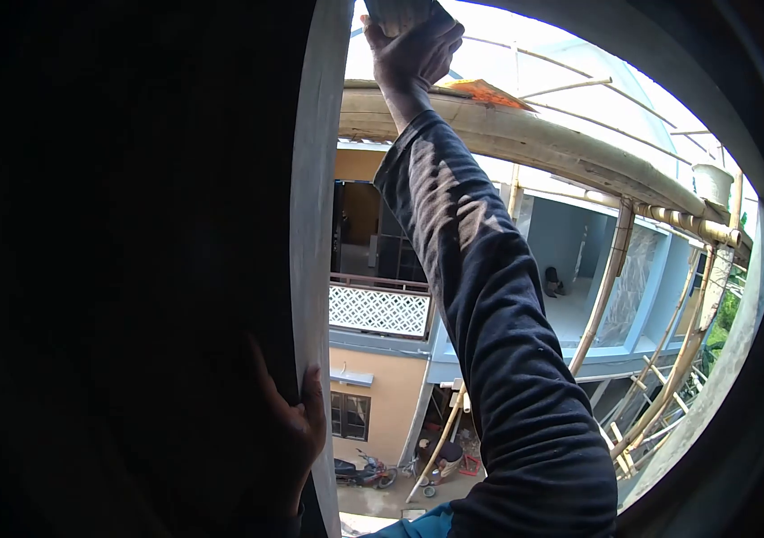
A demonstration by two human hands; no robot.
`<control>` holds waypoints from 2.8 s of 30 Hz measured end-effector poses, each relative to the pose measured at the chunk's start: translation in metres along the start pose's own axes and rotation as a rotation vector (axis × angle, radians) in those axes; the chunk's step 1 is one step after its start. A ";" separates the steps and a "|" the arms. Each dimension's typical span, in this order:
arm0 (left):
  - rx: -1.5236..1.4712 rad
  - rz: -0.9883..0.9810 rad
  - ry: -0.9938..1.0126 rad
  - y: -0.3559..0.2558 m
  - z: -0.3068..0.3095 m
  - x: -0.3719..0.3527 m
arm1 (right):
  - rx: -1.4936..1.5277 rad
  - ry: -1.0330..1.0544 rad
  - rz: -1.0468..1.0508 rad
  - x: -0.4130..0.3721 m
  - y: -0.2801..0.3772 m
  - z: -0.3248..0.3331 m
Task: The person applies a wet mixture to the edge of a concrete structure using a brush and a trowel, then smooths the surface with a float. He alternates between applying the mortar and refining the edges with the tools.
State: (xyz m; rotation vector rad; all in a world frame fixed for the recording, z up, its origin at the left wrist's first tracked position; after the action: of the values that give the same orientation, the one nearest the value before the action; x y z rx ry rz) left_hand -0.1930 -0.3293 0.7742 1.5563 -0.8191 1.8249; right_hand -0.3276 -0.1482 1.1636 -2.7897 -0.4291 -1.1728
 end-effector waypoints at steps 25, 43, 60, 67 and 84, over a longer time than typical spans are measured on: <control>0.168 0.083 -0.013 -0.005 0.003 0.004 | 0.166 -0.175 -0.137 0.133 -0.143 0.149; 0.295 0.064 -0.049 -0.009 0.005 0.007 | 0.044 -0.105 -0.181 0.104 -0.114 0.101; 0.618 0.121 0.041 -0.025 0.009 0.013 | 0.070 -0.202 -0.013 0.238 -0.265 0.234; 0.569 0.131 0.023 -0.026 0.008 0.011 | 0.211 -0.221 -0.435 0.193 -0.220 0.171; 0.272 0.066 -0.137 -0.007 -0.003 0.005 | 1.119 0.093 -0.832 0.080 -0.171 0.145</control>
State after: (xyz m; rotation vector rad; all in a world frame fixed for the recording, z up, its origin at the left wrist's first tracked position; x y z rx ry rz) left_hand -0.1903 -0.3225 0.7797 1.8615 -0.7129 1.9595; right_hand -0.2241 0.0602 1.1134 -1.5611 -1.6802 -0.7126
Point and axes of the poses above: each hand's wrist, its own x-axis towards the middle knuckle, its own z-axis out of the back of the hand, y = z × x, the point moved 2 cm from there along x, towards the middle knuckle, and after that the axes turned 12 degrees about -z, right-handed, at the moved point
